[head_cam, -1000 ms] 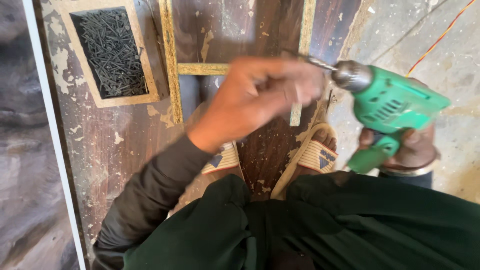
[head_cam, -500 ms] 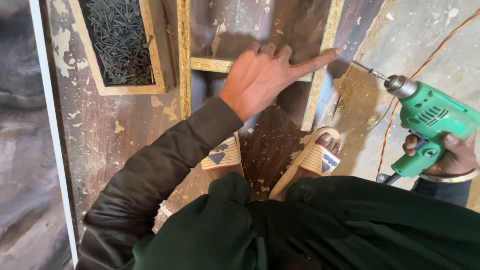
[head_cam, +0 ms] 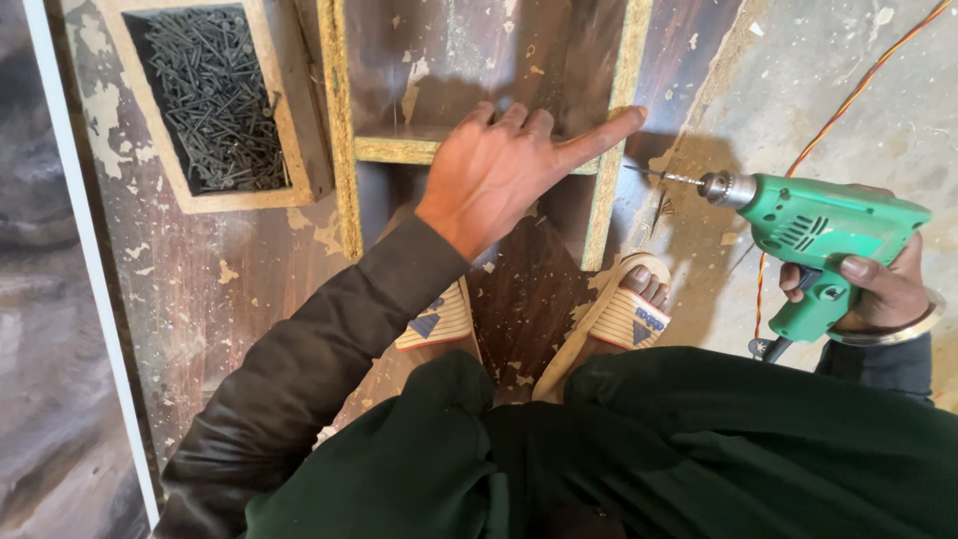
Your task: The person uses a green corded drill to drive screws into white wooden frames, repeatedly flipping and repositioning the frames to secure joints. The person also briefly handles a metal tray and a stack of clear plastic sheets.
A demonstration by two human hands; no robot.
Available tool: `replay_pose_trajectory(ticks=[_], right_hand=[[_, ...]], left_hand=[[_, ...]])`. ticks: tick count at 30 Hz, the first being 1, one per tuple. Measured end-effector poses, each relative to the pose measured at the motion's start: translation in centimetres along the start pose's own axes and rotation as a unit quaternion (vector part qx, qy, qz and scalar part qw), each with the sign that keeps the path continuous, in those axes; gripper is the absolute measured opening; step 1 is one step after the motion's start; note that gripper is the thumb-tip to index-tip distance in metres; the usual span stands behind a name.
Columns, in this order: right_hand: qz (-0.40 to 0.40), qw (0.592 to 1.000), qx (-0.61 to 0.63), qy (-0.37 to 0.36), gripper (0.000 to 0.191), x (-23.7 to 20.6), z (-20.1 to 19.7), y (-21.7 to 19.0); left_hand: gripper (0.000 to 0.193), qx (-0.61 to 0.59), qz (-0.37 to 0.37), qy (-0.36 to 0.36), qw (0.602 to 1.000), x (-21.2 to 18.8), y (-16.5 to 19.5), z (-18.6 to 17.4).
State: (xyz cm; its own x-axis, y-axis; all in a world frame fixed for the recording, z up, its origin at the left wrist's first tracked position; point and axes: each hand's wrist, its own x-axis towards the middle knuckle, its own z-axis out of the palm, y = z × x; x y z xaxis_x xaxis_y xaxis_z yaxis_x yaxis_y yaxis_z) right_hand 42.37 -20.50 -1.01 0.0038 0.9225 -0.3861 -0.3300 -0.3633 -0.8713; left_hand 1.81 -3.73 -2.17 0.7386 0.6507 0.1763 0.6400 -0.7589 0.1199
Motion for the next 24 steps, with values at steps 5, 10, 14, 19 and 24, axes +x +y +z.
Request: replay_pose_trajectory(ticks=[5, 10, 14, 19, 24], right_hand=[[0.003, 1.0, -0.001, -0.004, 0.052, 0.9, -0.3, -0.3], [0.012, 1.0, -0.018, -0.011, 0.056, 1.7, -0.6, -1.0], [0.016, 1.0, -0.007, -0.022, 0.056, 2.3, -0.9, -1.4], [0.028, 0.999, -0.007, -0.026, 0.06, 3.1, -1.1, -1.7], [0.025, 0.999, -0.009, -0.038, 0.06, 3.5, -1.5, -1.8]], left_hand=[[0.079, 0.001, 0.017, 0.008, 1.0, 0.0, -0.2, -0.5], [0.082, -0.012, 0.021, -0.004, 1.0, 0.7, -0.1, -0.9], [0.091, 0.006, 0.021, -0.044, 0.999, 1.4, 0.2, -1.2], [0.097, 0.02, 0.018, -0.084, 0.996, 1.9, 0.4, -1.6], [0.101, 0.017, 0.022, -0.084, 0.996, 2.0, 0.4, -1.6]])
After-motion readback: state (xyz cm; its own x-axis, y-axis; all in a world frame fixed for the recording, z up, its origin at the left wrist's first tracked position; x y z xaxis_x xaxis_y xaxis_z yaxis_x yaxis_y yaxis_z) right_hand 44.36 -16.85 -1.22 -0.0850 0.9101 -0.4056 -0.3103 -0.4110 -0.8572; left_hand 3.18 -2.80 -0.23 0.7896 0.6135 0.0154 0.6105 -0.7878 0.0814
